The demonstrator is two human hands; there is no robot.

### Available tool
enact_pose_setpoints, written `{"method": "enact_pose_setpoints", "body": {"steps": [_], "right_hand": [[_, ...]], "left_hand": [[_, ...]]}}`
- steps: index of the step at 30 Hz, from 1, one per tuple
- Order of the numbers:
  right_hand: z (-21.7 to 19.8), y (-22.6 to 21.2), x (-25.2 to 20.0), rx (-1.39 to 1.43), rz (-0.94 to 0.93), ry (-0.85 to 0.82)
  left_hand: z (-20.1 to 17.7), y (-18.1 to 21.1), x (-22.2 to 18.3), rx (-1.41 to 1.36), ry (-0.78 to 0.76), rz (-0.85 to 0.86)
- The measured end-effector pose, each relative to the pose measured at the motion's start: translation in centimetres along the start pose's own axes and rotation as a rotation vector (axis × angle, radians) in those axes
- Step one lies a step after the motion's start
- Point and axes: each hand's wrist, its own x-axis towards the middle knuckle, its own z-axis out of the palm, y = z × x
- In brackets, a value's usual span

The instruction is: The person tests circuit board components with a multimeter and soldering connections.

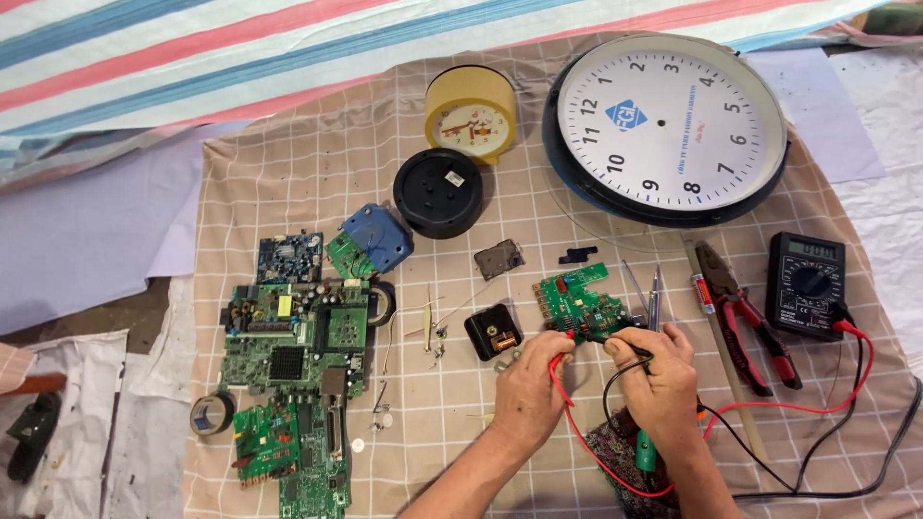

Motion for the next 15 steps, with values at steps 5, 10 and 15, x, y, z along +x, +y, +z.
{"method": "enact_pose_setpoints", "body": {"steps": [5,10,15], "right_hand": [[-0.1,-0.3,0.0,-0.021,0.019,-0.005],[-0.1,-0.4,0.0,-0.029,-0.002,-0.016],[-1.0,-3.2,0.3,-0.032,-0.039,0.036]], "left_hand": [[0.1,0.1,-0.1,0.013,0.018,0.017],[0.4,-0.4,-0.3,0.026,-0.013,0.008],[-1.9,0.3,-0.7,-0.2,0.08,0.065]]}}
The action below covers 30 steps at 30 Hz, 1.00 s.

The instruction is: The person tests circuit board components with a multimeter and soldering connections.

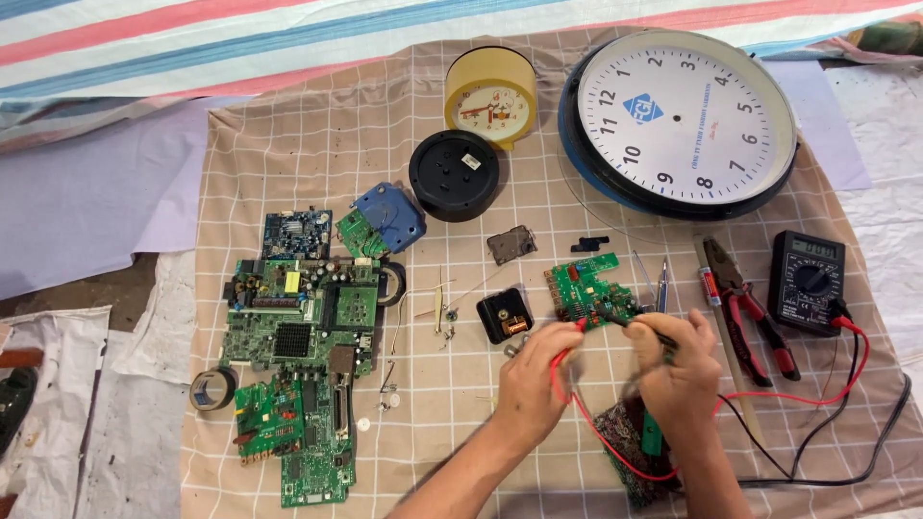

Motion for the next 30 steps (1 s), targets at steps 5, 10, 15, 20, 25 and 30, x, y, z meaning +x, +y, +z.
{"method": "enact_pose_setpoints", "body": {"steps": [5,10,15,20,25,30], "right_hand": [[1.9,-1.3,-0.3,0.405,0.156,0.146],[6.4,-1.6,-1.2,0.44,0.256,0.056],[8.5,-1.3,-2.1,0.409,0.266,0.053],[8.6,-0.9,-2.1,0.362,0.252,0.051],[8.6,-1.4,-2.0,0.34,0.248,-0.007],[8.5,-1.6,-1.9,0.326,0.228,-0.016]], "left_hand": [[-4.3,-0.8,-2.4,-0.023,0.174,-0.157],[-5.7,-1.8,-4.3,0.053,0.295,-0.204],[-5.5,-2.0,-4.3,0.004,0.291,-0.24],[-5.5,-2.3,-4.2,-0.05,0.259,-0.268],[-5.6,-2.4,-4.1,-0.027,0.226,-0.295],[-5.6,-2.4,-4.1,-0.003,0.202,-0.309]]}}
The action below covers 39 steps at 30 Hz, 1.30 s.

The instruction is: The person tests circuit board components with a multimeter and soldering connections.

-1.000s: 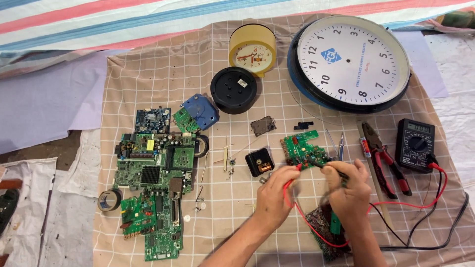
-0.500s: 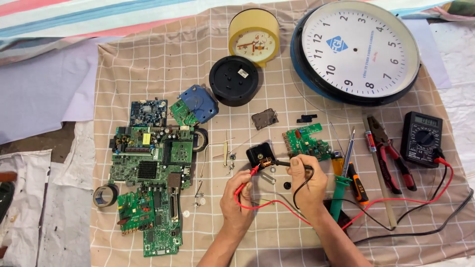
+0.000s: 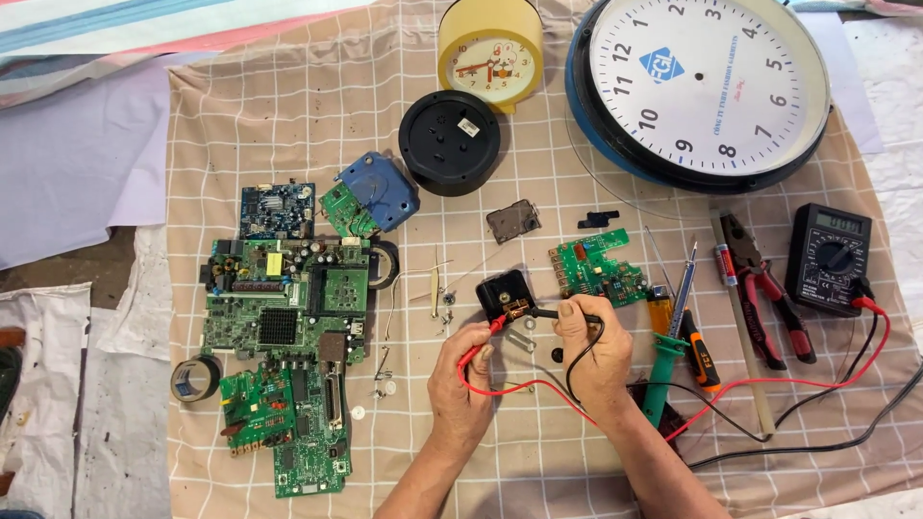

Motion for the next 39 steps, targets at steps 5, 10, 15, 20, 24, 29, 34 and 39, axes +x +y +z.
{"method": "enact_pose_setpoints", "body": {"steps": [5,10,15,20,24,29,34,39], "right_hand": [[-0.1,-0.3,0.2,-0.017,-0.04,-0.022],[0.1,-0.3,0.1,-0.038,-0.057,-0.017],[-0.2,-0.2,-1.5,0.008,-0.087,0.032],[-3.6,-6.2,-3.5,0.018,-0.254,0.007],[-4.4,-7.8,-6.2,0.229,-0.321,-0.109],[-5.5,-7.6,-7.5,0.167,-0.481,-0.106],[-7.1,-5.7,-8.9,-0.091,-0.563,-0.298],[-13.8,-3.2,-3.1,-0.175,-0.365,-0.069]], "left_hand": [[0.1,-0.4,0.0,0.002,-0.031,0.0],[0.1,-0.5,-0.1,0.005,-0.015,0.015],[-0.6,0.1,-0.7,-0.017,0.002,0.039],[0.2,-0.6,-5.7,-0.099,-0.009,-0.13],[0.4,-8.7,-10.2,-0.569,-0.179,-0.213],[0.8,-14.7,-13.0,-0.848,-0.414,-0.342],[0.7,-19.2,-14.7,-1.187,-0.503,-0.665],[1.1,-16.0,-12.4,-1.413,-0.573,-0.762]]}}
